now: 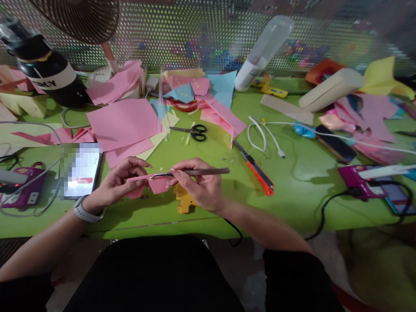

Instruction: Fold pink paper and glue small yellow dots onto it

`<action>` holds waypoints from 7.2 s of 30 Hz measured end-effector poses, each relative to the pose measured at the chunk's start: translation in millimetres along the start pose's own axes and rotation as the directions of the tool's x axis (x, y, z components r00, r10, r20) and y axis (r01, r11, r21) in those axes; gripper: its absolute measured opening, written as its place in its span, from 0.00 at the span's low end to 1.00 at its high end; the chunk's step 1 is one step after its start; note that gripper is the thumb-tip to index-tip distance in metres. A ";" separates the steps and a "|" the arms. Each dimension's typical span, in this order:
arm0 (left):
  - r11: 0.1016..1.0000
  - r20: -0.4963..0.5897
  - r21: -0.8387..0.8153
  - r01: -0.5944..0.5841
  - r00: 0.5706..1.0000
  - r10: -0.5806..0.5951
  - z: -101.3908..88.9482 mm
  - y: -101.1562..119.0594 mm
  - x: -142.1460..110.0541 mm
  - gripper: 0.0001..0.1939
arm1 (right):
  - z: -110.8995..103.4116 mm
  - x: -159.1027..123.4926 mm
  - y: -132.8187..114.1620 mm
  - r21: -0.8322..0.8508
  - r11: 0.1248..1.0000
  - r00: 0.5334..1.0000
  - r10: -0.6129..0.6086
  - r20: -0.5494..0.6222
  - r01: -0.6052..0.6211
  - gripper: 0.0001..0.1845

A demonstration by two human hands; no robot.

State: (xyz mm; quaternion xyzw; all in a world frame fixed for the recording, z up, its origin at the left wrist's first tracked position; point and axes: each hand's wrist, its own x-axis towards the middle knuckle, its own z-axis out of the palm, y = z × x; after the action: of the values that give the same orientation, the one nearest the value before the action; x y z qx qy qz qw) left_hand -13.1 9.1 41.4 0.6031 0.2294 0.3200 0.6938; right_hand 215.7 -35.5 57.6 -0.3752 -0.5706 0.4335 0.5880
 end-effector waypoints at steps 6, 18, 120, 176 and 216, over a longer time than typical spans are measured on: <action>1.000 -0.012 -0.001 -0.001 1.000 0.001 0.8 1.3 0.0 0.14 | 0.1 0.5 -0.6 0.003 1.000 1.000 0.018 -0.008 -0.018 0.02; 0.999 -0.008 -0.037 0.025 1.000 -0.025 0.6 2.3 1.7 0.15 | -18.8 0.4 -1.7 -0.203 0.961 0.982 -0.172 0.083 0.186 0.07; 0.993 0.103 -0.050 0.107 0.990 -0.101 2.8 6.0 -0.7 0.22 | 1.2 20.4 -0.5 -0.158 0.917 0.794 0.397 0.460 -0.367 0.13; 0.995 0.116 0.033 0.089 0.989 -0.092 -1.8 5.2 -1.1 0.23 | 2.4 21.9 1.6 -0.209 0.912 0.797 0.410 0.443 -0.353 0.17; 0.860 -0.025 0.439 0.259 0.961 -0.276 -28.0 7.4 8.9 0.23 | -90.7 26.4 3.9 -0.959 0.022 0.898 0.345 0.272 0.282 0.28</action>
State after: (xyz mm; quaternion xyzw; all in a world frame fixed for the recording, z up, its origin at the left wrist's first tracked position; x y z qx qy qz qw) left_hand -27.9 35.4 44.6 0.7120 0.3633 0.1490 0.5821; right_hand 305.0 -4.6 56.9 -0.5818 -0.8133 -0.0066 -0.0011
